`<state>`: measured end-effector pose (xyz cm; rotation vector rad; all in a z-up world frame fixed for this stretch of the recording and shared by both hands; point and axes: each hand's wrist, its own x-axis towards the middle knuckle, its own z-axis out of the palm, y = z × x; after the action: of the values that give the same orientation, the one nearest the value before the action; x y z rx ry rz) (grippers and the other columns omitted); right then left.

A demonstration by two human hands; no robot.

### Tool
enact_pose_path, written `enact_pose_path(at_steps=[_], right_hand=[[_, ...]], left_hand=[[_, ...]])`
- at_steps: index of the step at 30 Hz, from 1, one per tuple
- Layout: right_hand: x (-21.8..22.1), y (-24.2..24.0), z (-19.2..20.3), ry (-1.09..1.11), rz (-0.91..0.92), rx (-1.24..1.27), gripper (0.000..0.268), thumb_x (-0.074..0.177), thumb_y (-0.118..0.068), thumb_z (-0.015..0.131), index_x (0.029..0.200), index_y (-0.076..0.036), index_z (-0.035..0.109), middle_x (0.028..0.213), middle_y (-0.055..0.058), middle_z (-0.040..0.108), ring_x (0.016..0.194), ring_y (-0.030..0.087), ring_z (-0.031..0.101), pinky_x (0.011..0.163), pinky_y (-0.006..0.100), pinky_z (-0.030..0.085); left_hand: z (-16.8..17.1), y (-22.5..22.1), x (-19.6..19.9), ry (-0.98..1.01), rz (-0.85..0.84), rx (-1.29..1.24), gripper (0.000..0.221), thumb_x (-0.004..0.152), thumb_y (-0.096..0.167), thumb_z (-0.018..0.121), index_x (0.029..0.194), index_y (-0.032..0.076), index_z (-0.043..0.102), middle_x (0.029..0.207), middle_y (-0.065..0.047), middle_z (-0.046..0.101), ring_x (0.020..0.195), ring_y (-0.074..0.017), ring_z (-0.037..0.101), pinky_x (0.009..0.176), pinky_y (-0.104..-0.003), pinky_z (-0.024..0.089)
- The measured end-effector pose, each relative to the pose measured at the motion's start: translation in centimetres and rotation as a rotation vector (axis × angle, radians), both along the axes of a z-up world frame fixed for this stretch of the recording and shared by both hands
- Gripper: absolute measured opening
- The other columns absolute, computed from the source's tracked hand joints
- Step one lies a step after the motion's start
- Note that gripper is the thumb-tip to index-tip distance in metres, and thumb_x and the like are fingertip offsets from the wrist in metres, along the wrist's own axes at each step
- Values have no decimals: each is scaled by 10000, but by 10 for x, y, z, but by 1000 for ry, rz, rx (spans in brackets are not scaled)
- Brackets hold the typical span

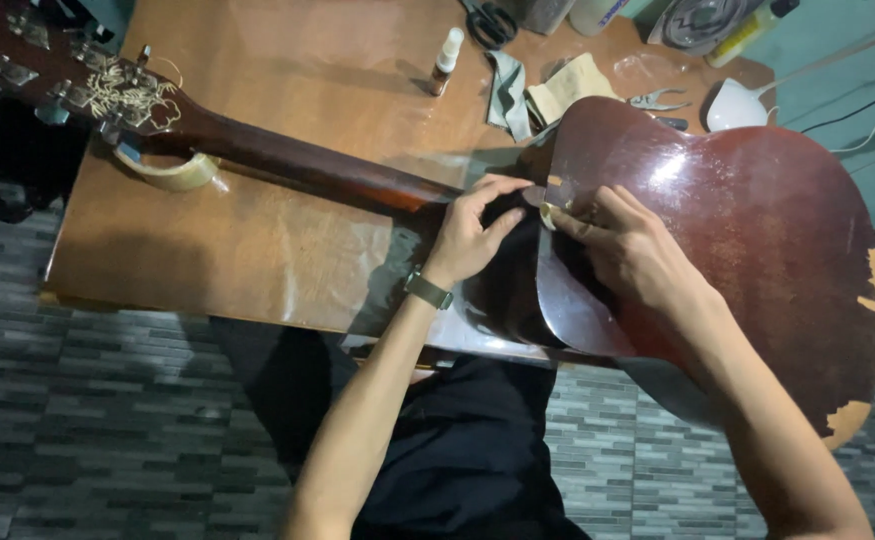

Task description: The person is sanding the back of an acoustic guitar body and then the neck using a piece of sandpaper to prepare the surface for refinishing.

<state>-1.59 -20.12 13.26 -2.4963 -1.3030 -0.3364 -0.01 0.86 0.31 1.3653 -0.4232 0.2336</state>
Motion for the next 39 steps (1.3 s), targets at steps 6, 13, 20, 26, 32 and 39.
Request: enact_pose_path(at_steps=[6, 13, 20, 26, 32, 39], right_hand=[[25, 24, -13, -106, 51, -6, 350, 849, 68, 603, 1136, -49, 766, 1033, 146, 596, 839, 332, 567, 733, 419, 533], [20, 14, -10, -79, -6, -109, 372, 754, -8, 699, 1111, -77, 773, 1048, 139, 572, 869, 315, 550, 779, 419, 534], [-11, 5, -2, -139, -111, -74, 307, 861, 41, 566, 1073, -67, 761, 1009, 100, 577, 853, 309, 580, 715, 398, 557], [-10, -2, -6, -120, -155, -91, 281, 860, 25, 581, 1045, -66, 771, 1005, 108, 576, 860, 321, 583, 726, 393, 553], [7, -2, -9, -93, -103, -66, 325, 768, 40, 640, 1056, -40, 769, 978, 109, 545, 842, 335, 578, 759, 427, 555], [-35, -16, 3, -48, -154, -138, 332, 801, 26, 573, 1079, -48, 740, 1022, 116, 561, 865, 325, 594, 733, 409, 547]], left_hand=[[7, -1, 0, -39, 8, -5, 270, 904, -37, 654, 1170, -15, 697, 1157, -175, 698, 1170, -290, 645, 1065, -450, 469], [-8, -2, 6, -49, 11, 1, 293, 923, 44, 708, 1215, 56, 719, 1177, -106, 720, 1186, -258, 656, 1065, -406, 482], [-5, -1, 6, -26, -11, 5, 269, 937, 56, 726, 1206, 44, 711, 1151, -121, 706, 1173, -234, 649, 1070, -413, 475], [-5, -3, 1, -18, -3, -12, 290, 955, 91, 723, 1245, 81, 713, 1159, -97, 701, 1178, -225, 641, 1075, -411, 470], [-6, -3, 1, -24, -1, 31, 298, 961, 119, 732, 1254, 76, 708, 1147, -113, 696, 1170, -238, 642, 1066, -410, 468], [-1, -2, -1, -16, 1, 6, 297, 966, 93, 715, 1263, 91, 706, 1154, -94, 698, 1178, -216, 641, 1070, -397, 473]])
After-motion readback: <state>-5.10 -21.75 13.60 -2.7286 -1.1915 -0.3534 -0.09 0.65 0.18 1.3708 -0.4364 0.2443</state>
